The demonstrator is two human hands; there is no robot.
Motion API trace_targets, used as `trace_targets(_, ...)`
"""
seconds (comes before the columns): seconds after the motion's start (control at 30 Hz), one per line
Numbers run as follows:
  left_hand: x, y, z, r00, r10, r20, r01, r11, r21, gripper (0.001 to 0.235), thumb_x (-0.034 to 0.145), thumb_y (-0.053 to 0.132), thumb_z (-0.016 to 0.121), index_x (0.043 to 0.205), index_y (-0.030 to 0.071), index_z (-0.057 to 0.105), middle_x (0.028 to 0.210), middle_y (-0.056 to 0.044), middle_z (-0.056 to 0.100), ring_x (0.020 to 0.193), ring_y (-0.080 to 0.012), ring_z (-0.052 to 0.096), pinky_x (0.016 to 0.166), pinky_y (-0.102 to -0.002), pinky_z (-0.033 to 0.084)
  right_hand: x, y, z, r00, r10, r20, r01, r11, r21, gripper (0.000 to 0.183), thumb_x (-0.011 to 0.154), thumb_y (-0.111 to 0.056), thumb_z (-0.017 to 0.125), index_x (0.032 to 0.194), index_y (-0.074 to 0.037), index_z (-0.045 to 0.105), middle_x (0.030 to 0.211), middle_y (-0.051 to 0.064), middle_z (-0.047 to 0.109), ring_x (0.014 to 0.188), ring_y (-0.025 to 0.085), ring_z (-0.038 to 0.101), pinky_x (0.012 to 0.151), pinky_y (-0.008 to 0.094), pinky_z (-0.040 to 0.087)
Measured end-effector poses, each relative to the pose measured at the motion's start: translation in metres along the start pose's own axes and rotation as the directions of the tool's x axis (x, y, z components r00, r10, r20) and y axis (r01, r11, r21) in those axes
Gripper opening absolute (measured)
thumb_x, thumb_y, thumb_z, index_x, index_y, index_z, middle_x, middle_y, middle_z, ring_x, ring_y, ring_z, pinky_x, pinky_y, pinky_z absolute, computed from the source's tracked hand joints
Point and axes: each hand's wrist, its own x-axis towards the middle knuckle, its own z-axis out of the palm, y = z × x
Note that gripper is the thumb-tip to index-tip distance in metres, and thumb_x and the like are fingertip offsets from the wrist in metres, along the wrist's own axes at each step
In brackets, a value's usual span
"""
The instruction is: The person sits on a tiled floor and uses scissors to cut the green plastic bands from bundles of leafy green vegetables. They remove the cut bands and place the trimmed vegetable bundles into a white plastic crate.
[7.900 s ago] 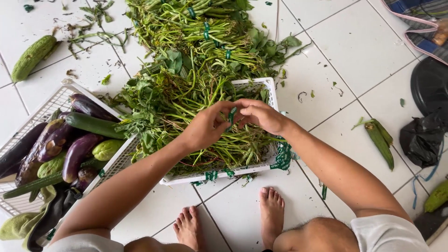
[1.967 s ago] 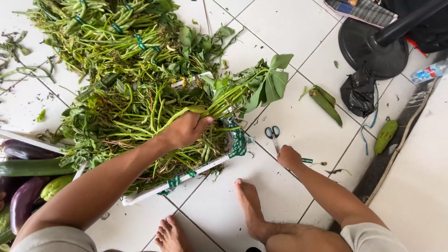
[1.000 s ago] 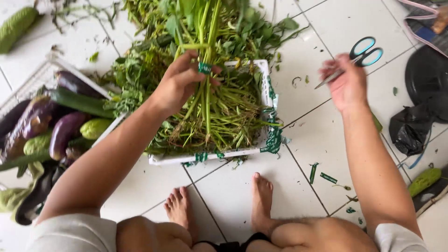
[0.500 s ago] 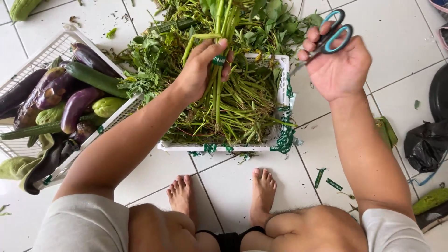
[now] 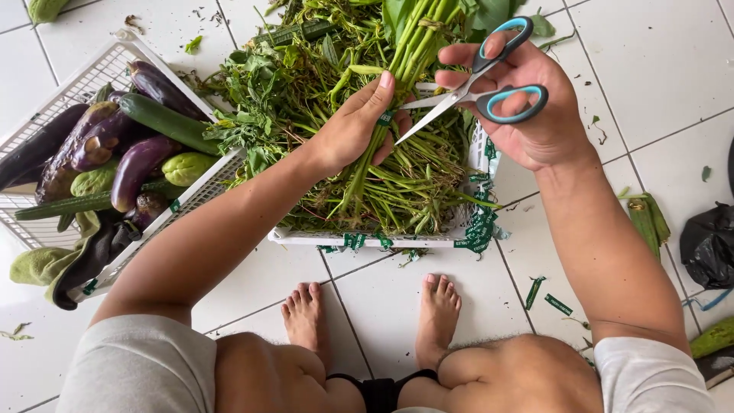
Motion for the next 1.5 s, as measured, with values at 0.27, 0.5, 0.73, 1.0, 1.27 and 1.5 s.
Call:
trace_targets(0.27, 0.001, 0.005, 0.005, 0.997, -0.001, 0.076, 0.004, 0.999, -0.040, 0.067, 0.097, 0.060, 0.029, 0.126, 0.004, 0.050, 0.096, -0.008, 0.061, 0.049, -0.0097, 0.047, 0.040, -0.023, 0.039, -0.004, -0.001, -0.007, 0.995, 0.008, -0.104, -0.014, 0.998, -0.058, 0.051, 0.092, -0.042, 0.082, 0.127, -0.015, 0.056, 0.147, 0.018, 0.060, 0.130, 0.024, 0.067, 0.106, 0.032, 0.061)
trace_targets(0.5, 0.000, 0.007, 0.006, 0.998, -0.031, 0.059, 0.029, 0.999, 0.046, 0.080, 0.095, 0.061, 0.029, 0.149, 0.002, 0.040, 0.103, -0.010, 0.069, 0.049, -0.0059, 0.047, 0.040, -0.021, 0.038, -0.006, 0.002, -0.012, 0.986, -0.001, -0.169, -0.021, 0.991, -0.130, 0.047, 0.096, -0.040, 0.078, 0.127, -0.013, 0.055, 0.141, 0.017, 0.064, 0.123, 0.021, 0.070, 0.100, 0.029, 0.063)
trace_targets(0.73, 0.001, 0.003, 0.008, 0.996, -0.093, -0.003, 0.092, 0.978, 0.188, 0.095, 0.092, 0.066, 0.030, 0.157, -0.003, 0.025, 0.128, -0.016, 0.059, 0.058, -0.0082, 0.053, 0.044, -0.024, 0.043, 0.000, 0.004, -0.007, 0.986, 0.036, -0.165, -0.056, 0.991, -0.119, 0.039, 0.099, -0.034, 0.074, 0.123, -0.009, 0.056, 0.126, 0.017, 0.068, 0.117, 0.022, 0.072, 0.096, 0.029, 0.064)
trace_targets(1.0, 0.001, 0.000, 0.010, 0.984, -0.175, 0.024, 0.167, 0.964, 0.209, 0.088, 0.092, 0.064, 0.030, 0.163, 0.013, 0.024, 0.098, -0.005, 0.068, 0.054, -0.0056, 0.045, 0.043, -0.020, 0.034, 0.000, 0.013, 0.000, 0.973, 0.068, -0.221, -0.104, 0.982, -0.155, 0.032, 0.105, -0.036, 0.063, 0.120, -0.007, 0.062, 0.119, 0.014, 0.073, 0.109, 0.018, 0.074, 0.090, 0.028, 0.064)
trace_targets(1.27, 0.012, -0.012, -0.003, 0.987, -0.136, 0.087, 0.107, 0.955, 0.276, 0.085, 0.094, 0.063, 0.023, 0.161, 0.011, 0.024, 0.091, -0.003, 0.066, 0.048, -0.0044, 0.044, 0.035, -0.022, 0.034, 0.002, 0.017, -0.005, 0.936, 0.241, -0.256, -0.246, 0.969, 0.013, 0.042, 0.102, -0.045, 0.061, 0.111, -0.005, 0.070, 0.098, 0.015, 0.076, 0.077, 0.018, 0.076, 0.070, 0.024, 0.064)
trace_targets(1.5, 0.009, -0.020, -0.021, 0.987, 0.075, 0.144, -0.099, 0.981, 0.169, 0.075, 0.095, 0.037, 0.060, 0.148, -0.008, 0.032, 0.073, 0.002, 0.049, 0.048, -0.0076, 0.043, 0.037, -0.022, 0.038, -0.018, -0.014, -0.041, 0.882, 0.326, -0.341, -0.460, 0.754, -0.469, 0.025, 0.100, -0.021, 0.064, 0.114, -0.001, 0.063, 0.109, 0.020, 0.075, 0.076, 0.021, 0.073, 0.059, 0.023, 0.056)
